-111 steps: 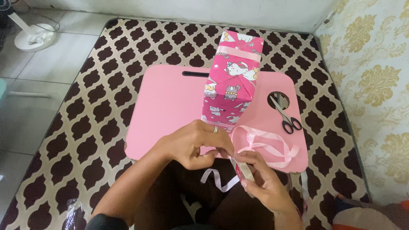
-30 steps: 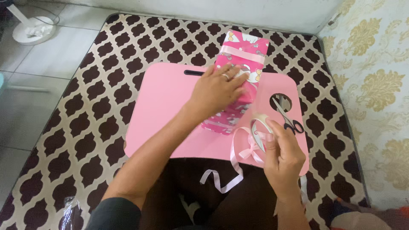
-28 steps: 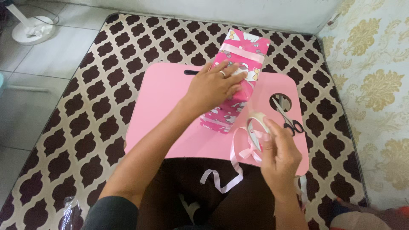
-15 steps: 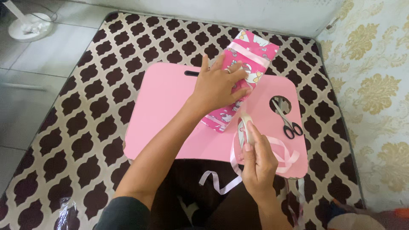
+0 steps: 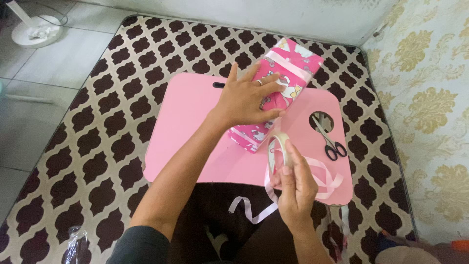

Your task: The person decorates an already paper-wrapped gift box on a pink lap desk. They cut ribbon with scissors, apply tape around the box to secure the ribbon in a cross pattern, then tie the ribbon ends into a bow on top of the box.

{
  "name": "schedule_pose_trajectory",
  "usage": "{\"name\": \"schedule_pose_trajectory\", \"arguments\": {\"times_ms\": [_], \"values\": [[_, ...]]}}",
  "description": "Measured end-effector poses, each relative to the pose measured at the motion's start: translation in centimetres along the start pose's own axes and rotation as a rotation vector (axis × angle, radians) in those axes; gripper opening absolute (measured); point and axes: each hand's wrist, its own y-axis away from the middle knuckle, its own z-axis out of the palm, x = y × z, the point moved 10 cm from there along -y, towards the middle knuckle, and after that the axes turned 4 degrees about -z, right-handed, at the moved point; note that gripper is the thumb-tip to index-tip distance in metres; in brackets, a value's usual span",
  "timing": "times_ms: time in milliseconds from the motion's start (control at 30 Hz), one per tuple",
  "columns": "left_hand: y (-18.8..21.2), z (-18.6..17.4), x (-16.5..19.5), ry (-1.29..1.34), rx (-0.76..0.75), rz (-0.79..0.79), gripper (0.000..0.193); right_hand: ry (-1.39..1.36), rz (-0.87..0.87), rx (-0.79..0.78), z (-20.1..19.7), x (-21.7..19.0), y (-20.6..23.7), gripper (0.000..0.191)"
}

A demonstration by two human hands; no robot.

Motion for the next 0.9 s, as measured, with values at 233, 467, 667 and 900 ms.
{"name": "schedule_pose_trajectory", "arguments": {"times_ms": [233, 467, 667, 900], "values": [[1.9, -2.9, 0.6, 0.007, 0.328, 0.055, 0.05, 0.006, -0.125, -0.023, 1.5, -0.8, 0.3, 0.044], [12.4, 2.3, 0.7, 0.851, 0.414, -0.538, 0.047, -0.157, -0.09, 0.007, 1.4, 1.0, 1.2, 0.043], [12.1, 9.5, 4.4, 1.807, -0.063, -0.764, 0.084, -0.183, -0.102, 0.004, 1.7, 1.4, 1.5, 0.044], [10.9, 8.0, 5.0, 1.741, -0.155, -0.665, 0.081, 0.401, -0.243, 0.038, -4.3, 5.7, -0.4, 0.014]]}}
